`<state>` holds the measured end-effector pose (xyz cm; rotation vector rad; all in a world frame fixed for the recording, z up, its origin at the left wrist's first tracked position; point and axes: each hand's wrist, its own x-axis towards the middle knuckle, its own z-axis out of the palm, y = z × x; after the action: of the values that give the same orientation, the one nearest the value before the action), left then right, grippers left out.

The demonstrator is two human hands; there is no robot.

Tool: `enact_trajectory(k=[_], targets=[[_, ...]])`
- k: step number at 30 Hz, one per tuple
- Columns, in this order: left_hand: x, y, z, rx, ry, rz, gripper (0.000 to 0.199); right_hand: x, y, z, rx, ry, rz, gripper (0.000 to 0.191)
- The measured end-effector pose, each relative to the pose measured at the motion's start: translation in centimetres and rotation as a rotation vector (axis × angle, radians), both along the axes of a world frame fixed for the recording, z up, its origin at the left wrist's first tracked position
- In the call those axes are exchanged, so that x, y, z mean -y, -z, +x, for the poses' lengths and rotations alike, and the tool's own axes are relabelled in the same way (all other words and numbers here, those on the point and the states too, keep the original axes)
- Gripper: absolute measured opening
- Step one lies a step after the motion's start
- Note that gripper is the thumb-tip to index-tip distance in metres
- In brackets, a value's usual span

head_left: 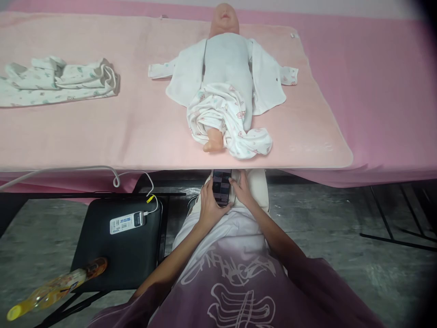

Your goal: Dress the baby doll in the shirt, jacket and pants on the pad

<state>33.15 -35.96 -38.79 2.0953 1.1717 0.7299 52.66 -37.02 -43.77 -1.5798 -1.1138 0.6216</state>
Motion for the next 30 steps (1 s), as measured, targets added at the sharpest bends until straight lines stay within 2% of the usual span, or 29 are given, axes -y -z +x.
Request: enact_trajectory(k=[12, 30], targets=[[0.07, -0.1, -0.03, -0.016, -0.006, 0.002, 0.131, -0.21, -0.43, -0.42, 0.024, 0.019, 0.006, 0.056], [-0.07, -0.02, 0.0, -0.017, -0.024, -0.012, 0.135, -0.47, 0.17, -0.69, 0.004, 0.051, 0.035, 0.052]])
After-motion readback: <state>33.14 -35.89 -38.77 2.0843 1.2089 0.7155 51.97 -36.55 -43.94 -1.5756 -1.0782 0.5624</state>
